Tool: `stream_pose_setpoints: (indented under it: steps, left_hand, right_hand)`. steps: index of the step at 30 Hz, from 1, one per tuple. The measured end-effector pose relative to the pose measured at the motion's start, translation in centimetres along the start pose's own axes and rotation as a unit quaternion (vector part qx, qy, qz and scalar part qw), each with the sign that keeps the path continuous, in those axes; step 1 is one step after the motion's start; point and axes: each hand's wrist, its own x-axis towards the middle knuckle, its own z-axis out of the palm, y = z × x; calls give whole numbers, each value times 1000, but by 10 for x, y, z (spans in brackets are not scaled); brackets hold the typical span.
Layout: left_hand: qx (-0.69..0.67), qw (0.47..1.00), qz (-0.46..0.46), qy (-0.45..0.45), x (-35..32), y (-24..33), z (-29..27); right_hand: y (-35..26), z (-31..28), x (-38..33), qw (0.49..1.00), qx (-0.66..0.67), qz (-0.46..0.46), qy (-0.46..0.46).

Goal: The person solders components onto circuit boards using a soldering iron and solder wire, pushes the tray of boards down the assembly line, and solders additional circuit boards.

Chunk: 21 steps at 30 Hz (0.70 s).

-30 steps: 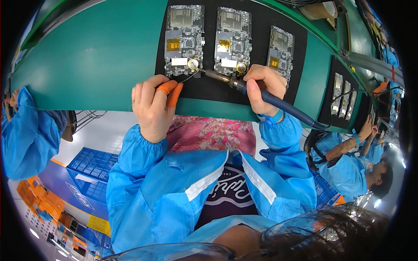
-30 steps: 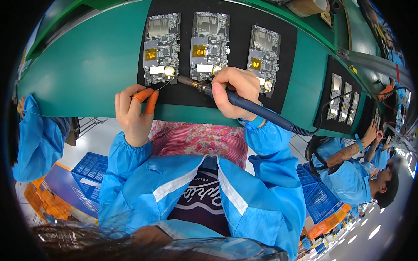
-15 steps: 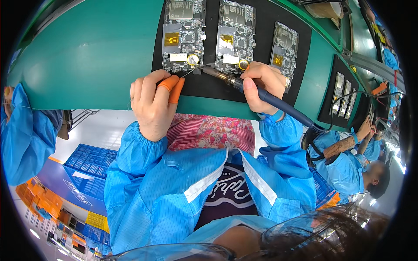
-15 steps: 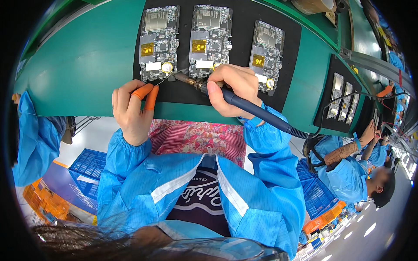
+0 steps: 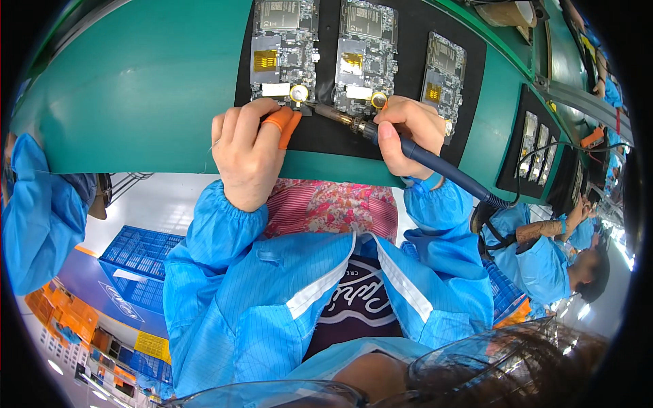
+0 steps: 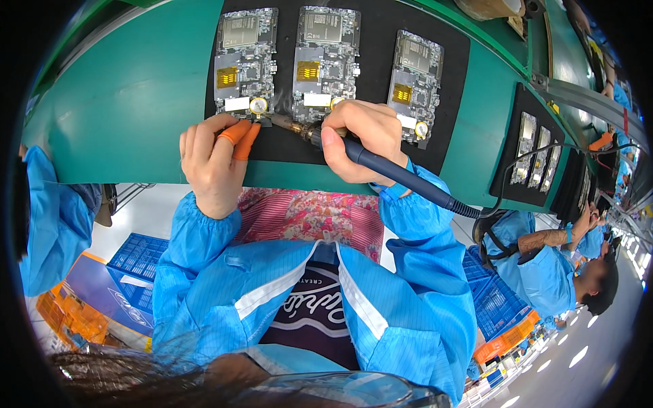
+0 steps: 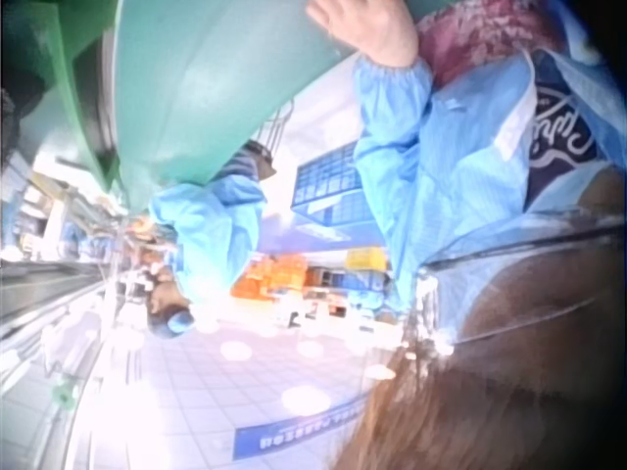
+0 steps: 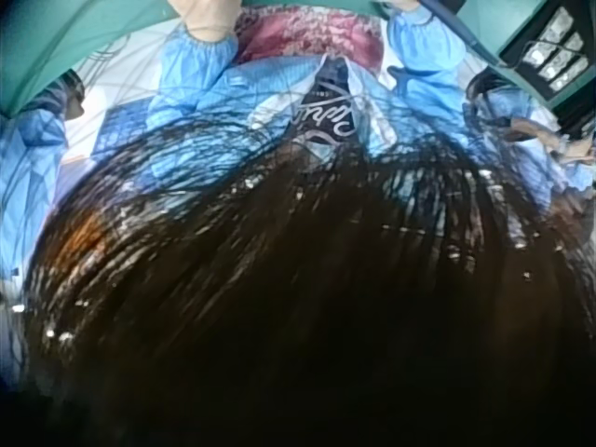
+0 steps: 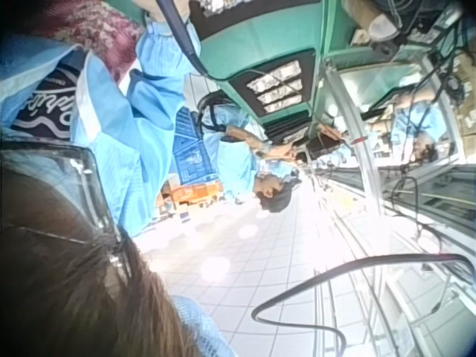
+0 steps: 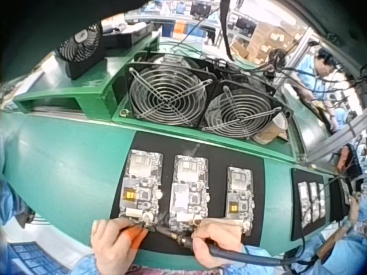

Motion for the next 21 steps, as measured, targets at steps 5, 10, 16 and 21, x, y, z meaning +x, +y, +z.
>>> stream_pose_setpoints:
  steps: [5,10,16,21]
  left_hand:
    - [-157,974,-166,4,-3,0,-18]
    - [-106,987,-119,-8,-8,-9,-31]
    - [-55,996,-71,-23,-10,-7,-23]
    - [-50,996,-63,-28,-10,-7,-19]
  right_hand:
    - [-2,-2,-1,1000,4,-23,12]
    - [-4,-3,-4,998,34,0,50]
    - [-3,0,0,998,19,-55,33]
    - [-3,3,0,1000,-1,-23,6]
